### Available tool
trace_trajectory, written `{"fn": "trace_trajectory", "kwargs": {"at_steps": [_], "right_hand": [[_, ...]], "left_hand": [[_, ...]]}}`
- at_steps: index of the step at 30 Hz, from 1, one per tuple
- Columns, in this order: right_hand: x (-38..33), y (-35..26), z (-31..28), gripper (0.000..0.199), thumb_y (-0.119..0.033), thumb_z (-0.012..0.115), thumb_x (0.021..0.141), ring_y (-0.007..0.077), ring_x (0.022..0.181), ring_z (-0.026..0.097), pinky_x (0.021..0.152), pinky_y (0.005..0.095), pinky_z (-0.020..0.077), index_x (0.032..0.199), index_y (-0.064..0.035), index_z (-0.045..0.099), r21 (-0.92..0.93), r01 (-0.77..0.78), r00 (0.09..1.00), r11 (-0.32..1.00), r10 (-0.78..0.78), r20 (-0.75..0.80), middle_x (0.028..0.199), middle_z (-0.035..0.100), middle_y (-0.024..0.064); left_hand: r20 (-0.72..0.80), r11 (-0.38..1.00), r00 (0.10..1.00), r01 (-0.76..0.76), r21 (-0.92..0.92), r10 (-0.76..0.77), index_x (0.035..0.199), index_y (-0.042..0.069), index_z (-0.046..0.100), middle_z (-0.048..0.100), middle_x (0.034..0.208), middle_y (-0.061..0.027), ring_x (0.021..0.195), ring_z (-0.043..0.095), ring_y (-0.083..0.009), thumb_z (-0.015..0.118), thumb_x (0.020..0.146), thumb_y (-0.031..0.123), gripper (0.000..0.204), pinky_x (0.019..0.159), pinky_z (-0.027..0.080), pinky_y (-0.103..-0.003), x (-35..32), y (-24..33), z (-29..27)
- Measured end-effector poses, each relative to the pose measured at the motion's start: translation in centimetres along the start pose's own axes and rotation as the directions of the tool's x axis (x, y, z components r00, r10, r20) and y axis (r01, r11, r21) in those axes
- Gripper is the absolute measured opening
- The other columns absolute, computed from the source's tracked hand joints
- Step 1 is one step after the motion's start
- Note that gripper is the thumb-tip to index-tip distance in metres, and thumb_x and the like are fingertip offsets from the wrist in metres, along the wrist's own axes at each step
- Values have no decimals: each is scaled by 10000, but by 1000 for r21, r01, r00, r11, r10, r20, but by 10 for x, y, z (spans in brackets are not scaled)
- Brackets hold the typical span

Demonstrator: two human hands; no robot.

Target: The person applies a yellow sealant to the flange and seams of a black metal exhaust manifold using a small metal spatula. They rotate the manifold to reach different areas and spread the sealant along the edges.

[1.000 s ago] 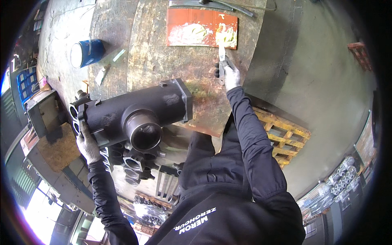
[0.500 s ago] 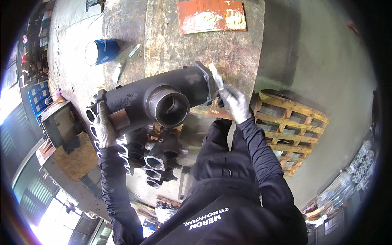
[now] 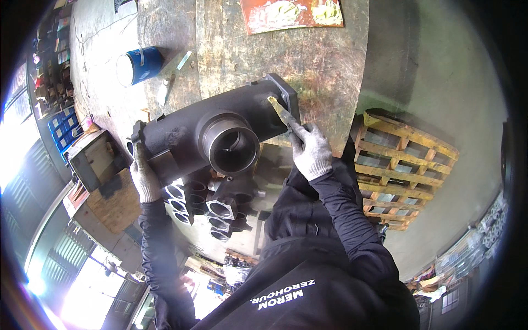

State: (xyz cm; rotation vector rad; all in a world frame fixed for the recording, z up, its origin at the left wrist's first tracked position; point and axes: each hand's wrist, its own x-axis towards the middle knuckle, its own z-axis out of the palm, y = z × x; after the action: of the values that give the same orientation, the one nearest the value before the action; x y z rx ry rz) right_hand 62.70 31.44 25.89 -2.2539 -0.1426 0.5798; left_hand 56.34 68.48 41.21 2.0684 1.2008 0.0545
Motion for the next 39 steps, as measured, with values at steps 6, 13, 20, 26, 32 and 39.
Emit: {"fn": "trace_trajectory", "kwargs": {"at_steps": [6,13,20,26,32,39], "right_hand": [[5,-1,4,407,-230,684,956,359,829,655,736,469,533,1358,-294,683,-75,-3,1000,997,2,-17,926,613,128],[-4,-6,10,448,-203,680,968,366,812,663,727,453,532,1409,-276,647,100,-123,992,987,122,16,911,616,149],[-1,-39,23,494,-168,678,951,413,987,698,828,438,574,1430,-278,626,153,-178,984,972,181,-6,1117,673,215],[-6,-55,25,495,-169,695,938,393,952,699,809,442,568,1422,-257,638,156,-126,991,980,130,-19,1109,669,198],[-16,-50,20,459,-176,711,929,376,901,692,774,431,564,1382,-240,672,139,-21,1000,990,22,-8,1038,674,174],[7,-35,13,510,-216,672,940,386,892,686,764,469,567,1435,-322,613,109,-77,997,991,80,-23,1018,651,178]], "left_hand": [[30,999,998,-47,-2,47,1493,-8,527,632,1375,-121,1234,574,-186,469,1108,434,590,1076,436,-352,3,-3,-2],[35,984,996,81,-161,-77,1447,-24,568,652,1327,-110,1188,596,-176,519,1087,437,587,1035,462,-332,-3,7,4],[53,994,996,76,-82,-72,1420,-35,585,662,1283,-91,1138,591,-150,547,1082,386,541,1011,457,-315,-1,2,-2],[42,994,999,-13,-104,18,1416,-32,592,656,1272,-89,1141,568,-156,509,1095,373,524,1023,428,-310,-4,4,3],[37,1000,999,-9,-29,10,1402,-15,606,680,1209,-102,1050,612,-167,473,1102,396,525,940,486,-326,-8,13,5],[51,991,992,-117,67,114,1381,1,623,698,1168,-114,1046,635,-156,439,1109,440,549,909,509,-327,-1,2,2]]}}
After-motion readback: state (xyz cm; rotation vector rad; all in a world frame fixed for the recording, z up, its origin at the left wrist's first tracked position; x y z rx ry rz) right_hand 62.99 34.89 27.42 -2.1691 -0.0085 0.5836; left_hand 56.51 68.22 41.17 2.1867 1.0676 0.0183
